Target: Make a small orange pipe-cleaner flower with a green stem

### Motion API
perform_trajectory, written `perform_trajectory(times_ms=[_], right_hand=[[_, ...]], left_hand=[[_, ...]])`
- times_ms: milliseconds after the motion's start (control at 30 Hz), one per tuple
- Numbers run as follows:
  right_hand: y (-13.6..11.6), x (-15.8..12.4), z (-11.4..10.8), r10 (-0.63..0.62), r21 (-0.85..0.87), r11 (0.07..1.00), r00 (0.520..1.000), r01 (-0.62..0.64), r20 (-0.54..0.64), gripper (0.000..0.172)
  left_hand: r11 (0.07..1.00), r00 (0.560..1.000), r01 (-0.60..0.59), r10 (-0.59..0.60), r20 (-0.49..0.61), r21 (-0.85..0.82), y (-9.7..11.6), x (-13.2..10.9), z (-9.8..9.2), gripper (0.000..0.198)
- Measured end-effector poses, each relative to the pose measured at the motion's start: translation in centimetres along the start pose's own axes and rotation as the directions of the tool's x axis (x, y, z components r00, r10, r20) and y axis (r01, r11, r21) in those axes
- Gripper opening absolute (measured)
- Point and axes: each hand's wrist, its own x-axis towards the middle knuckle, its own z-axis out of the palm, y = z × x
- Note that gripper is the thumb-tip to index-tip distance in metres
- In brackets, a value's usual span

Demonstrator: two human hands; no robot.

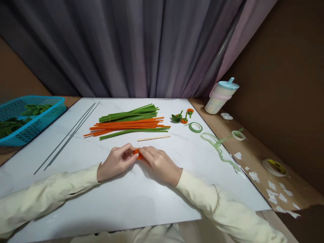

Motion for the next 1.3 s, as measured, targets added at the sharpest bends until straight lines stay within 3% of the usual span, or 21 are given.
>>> perform_trajectory(times_ms=[133, 267, 367, 633, 900, 1167, 1300], right_hand=[[0.4, -0.1, 0.1, 0.017, 0.023, 1.0, 0.997, -0.016, -0.074, 0.026], [0.8, -0.2, 0.1, 0.073, 0.035, 0.997, 0.992, -0.07, -0.106, 0.025], [0.9, -0.2, 0.1, 0.091, 0.036, 0.996, 0.988, -0.087, -0.123, 0.025], [0.6, 0.1, -0.2, 0.115, 0.063, 0.992, 0.986, -0.109, -0.117, 0.032], [0.2, 0.4, -0.5, 0.043, 0.049, 0.998, 0.992, -0.038, -0.117, 0.015], [0.2, 0.3, -0.4, -0.024, 0.126, 0.991, 0.975, 0.053, -0.22, 0.029], [0.0, 0.4, -0.6, -0.033, 0.154, 0.985, 0.969, 0.073, -0.246, 0.038]], left_hand=[[0.966, 0.994, 0.096, -0.079, 0.078, -0.24, -0.2, 0.5, -0.5, 0.018], [0.835, 0.959, 0.277, -0.215, 0.183, -0.474, -0.7, 1.0, -0.7, 0.024], [0.768, 0.943, 0.324, -0.216, 0.253, -0.552, -0.6, 1.2, -0.7, 0.026], [0.733, 0.92, 0.384, -0.252, 0.3, -0.561, -0.2, 1.4, -0.6, 0.031], [0.718, 0.901, 0.429, -0.3, 0.312, -0.548, 0.2, 1.6, -0.7, 0.028], [0.524, 0.84, 0.54, -0.282, 0.464, -0.658, 0.1, 1.4, -0.8, 0.026], [0.47, 0.811, 0.582, -0.272, 0.518, -0.664, -0.1, 1.5, -0.9, 0.026]])
